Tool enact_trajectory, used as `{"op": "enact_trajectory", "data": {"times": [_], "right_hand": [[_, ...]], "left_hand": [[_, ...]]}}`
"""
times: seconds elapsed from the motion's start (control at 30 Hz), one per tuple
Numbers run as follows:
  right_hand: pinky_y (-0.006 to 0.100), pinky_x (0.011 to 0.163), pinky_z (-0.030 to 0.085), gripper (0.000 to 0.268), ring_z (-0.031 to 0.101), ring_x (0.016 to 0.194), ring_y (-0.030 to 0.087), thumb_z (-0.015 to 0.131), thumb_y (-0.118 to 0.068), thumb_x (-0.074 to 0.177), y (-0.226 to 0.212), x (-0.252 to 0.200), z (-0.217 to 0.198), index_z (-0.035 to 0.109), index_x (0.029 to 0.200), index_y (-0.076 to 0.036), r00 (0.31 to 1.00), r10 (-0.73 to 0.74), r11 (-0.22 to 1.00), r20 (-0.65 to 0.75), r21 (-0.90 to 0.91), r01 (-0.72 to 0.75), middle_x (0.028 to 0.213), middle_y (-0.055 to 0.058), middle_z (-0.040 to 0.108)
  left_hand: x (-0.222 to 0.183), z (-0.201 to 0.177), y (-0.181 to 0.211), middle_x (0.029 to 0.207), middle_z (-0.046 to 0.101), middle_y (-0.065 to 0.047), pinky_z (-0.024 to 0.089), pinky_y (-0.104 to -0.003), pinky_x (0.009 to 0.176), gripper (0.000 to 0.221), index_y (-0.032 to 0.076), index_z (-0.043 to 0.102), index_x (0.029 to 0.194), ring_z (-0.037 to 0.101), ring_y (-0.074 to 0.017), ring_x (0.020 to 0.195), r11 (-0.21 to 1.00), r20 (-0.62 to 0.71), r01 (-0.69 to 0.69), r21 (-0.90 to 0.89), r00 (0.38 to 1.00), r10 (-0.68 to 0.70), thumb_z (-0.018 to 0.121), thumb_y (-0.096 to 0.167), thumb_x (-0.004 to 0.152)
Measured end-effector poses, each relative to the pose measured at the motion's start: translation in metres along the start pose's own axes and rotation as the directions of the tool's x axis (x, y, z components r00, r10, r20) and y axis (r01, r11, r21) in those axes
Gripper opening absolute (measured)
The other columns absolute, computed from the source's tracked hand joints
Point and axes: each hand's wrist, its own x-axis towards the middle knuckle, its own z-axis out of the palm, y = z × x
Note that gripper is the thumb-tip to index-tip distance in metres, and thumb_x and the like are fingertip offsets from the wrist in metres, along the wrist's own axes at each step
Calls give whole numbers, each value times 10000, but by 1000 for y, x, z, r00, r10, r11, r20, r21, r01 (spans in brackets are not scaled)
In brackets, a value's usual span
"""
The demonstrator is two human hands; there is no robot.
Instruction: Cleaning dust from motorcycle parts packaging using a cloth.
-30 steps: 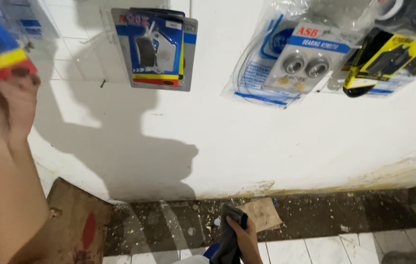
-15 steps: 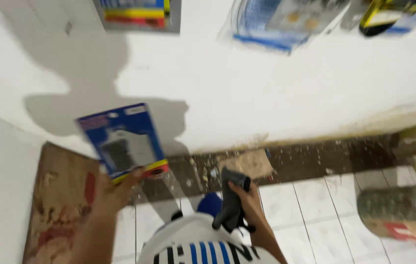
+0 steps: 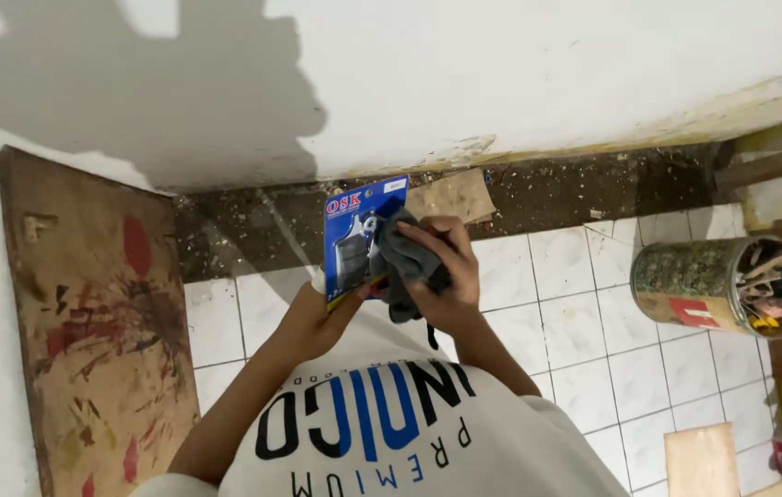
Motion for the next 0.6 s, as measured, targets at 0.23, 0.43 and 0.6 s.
{"op": "enact_trajectory", "data": {"times": [0.23,0.43,0.6], "right_hand": [[391,798,572,343,647,798,280,807,-120,808,-11,-14,16,797,1142,-38,997,-2,998,73,-62,7,1057,128,616],[392,819,541,361,591,836,272,742,-157,855,6,1,3,770,1179,1,999,-37,999,-20,-39,36,1037,147,562],[385,800,578,379,654,778,305,770,-57,778,-14,-4,4,795,1155,-32,994,-7,1000,105,-18,9,1039,147,600]], "left_hand": [[-3,-10,9,710,701,-107,555,-372,686,83,25,715,954,590,-110,747,994,-108,4,105,994,8,647,73,964],[-3,1,10,679,742,-194,580,-428,625,130,4,729,868,739,-269,621,992,-45,31,123,999,-26,659,74,953],[8,-2,13,656,713,-124,562,-355,604,104,41,673,876,680,-209,595,994,-132,-41,104,990,54,639,75,969]]}}
